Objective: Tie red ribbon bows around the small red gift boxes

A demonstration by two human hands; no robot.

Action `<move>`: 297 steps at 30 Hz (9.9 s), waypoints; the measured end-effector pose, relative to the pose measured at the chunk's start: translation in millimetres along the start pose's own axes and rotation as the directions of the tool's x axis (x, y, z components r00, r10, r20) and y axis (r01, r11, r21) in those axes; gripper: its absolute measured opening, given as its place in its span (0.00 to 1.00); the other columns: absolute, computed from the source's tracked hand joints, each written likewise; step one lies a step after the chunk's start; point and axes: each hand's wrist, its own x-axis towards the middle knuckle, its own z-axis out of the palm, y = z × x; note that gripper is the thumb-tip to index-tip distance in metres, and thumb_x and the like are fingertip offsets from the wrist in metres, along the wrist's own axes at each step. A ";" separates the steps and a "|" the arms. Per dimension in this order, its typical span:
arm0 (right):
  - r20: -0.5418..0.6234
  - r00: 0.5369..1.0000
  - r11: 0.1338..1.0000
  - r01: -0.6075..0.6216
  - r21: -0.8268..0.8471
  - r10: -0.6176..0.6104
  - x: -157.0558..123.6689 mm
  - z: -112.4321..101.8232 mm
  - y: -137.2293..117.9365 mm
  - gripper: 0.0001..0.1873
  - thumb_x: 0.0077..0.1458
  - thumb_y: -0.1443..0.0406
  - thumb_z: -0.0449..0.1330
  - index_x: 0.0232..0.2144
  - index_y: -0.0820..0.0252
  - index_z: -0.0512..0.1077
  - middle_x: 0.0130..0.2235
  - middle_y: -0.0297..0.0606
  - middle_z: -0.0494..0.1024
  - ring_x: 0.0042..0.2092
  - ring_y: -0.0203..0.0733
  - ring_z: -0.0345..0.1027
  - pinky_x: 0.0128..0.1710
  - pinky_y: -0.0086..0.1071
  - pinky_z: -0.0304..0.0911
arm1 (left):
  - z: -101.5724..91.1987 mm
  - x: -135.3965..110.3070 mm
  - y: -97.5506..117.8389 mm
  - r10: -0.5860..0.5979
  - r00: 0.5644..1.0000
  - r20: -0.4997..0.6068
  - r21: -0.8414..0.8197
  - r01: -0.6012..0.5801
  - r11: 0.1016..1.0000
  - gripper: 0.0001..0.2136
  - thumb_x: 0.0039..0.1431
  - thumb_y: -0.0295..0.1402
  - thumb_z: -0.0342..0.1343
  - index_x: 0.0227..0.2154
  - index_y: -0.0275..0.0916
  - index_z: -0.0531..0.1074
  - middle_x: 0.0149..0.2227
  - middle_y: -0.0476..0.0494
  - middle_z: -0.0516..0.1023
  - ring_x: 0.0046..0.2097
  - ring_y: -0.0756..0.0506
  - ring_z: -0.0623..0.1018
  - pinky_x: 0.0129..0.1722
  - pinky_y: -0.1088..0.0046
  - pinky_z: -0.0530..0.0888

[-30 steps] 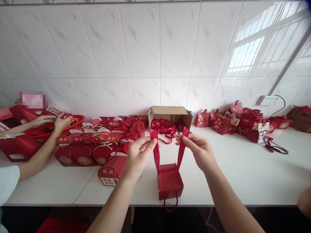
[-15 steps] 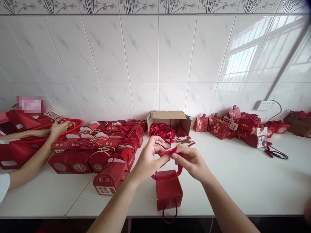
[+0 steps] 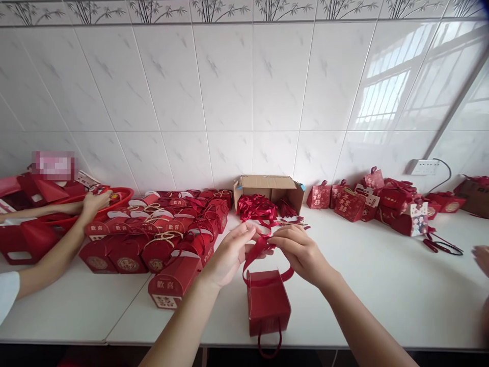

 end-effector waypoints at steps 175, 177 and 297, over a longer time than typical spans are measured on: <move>0.185 0.737 0.667 -0.670 0.325 0.650 -69.7 9.1 3.3 0.09 0.60 0.59 0.53 0.40 0.56 0.65 0.32 0.35 0.73 0.35 0.40 0.67 0.36 0.35 0.64 | -6.7 1.0 -63.8 -0.089 0.996 0.002 0.546 0.074 0.835 0.15 0.51 0.28 0.54 0.43 0.43 0.65 0.31 0.51 0.74 0.34 0.48 0.75 0.34 0.73 0.70; 0.084 0.794 0.786 -0.607 0.118 0.602 -57.4 -3.1 -0.5 0.06 0.59 0.60 0.54 0.38 0.55 0.68 0.35 0.38 0.74 0.36 0.42 0.68 0.38 0.37 0.64 | -4.6 2.2 -66.7 -0.019 1.000 0.002 0.653 0.013 0.757 0.16 0.50 0.29 0.56 0.44 0.43 0.67 0.31 0.50 0.76 0.35 0.48 0.75 0.37 0.71 0.71; 0.233 0.487 0.344 -0.817 0.463 0.842 -80.1 65.0 -33.4 0.20 0.56 0.52 0.56 0.26 0.59 0.77 0.60 0.47 0.64 0.63 0.54 0.51 0.56 0.46 0.55 | -24.2 -26.7 -123.9 0.447 0.890 -0.092 0.833 -0.177 0.524 0.03 0.55 0.32 0.58 0.30 0.42 0.76 0.35 0.43 0.78 0.44 0.42 0.75 0.45 0.62 0.74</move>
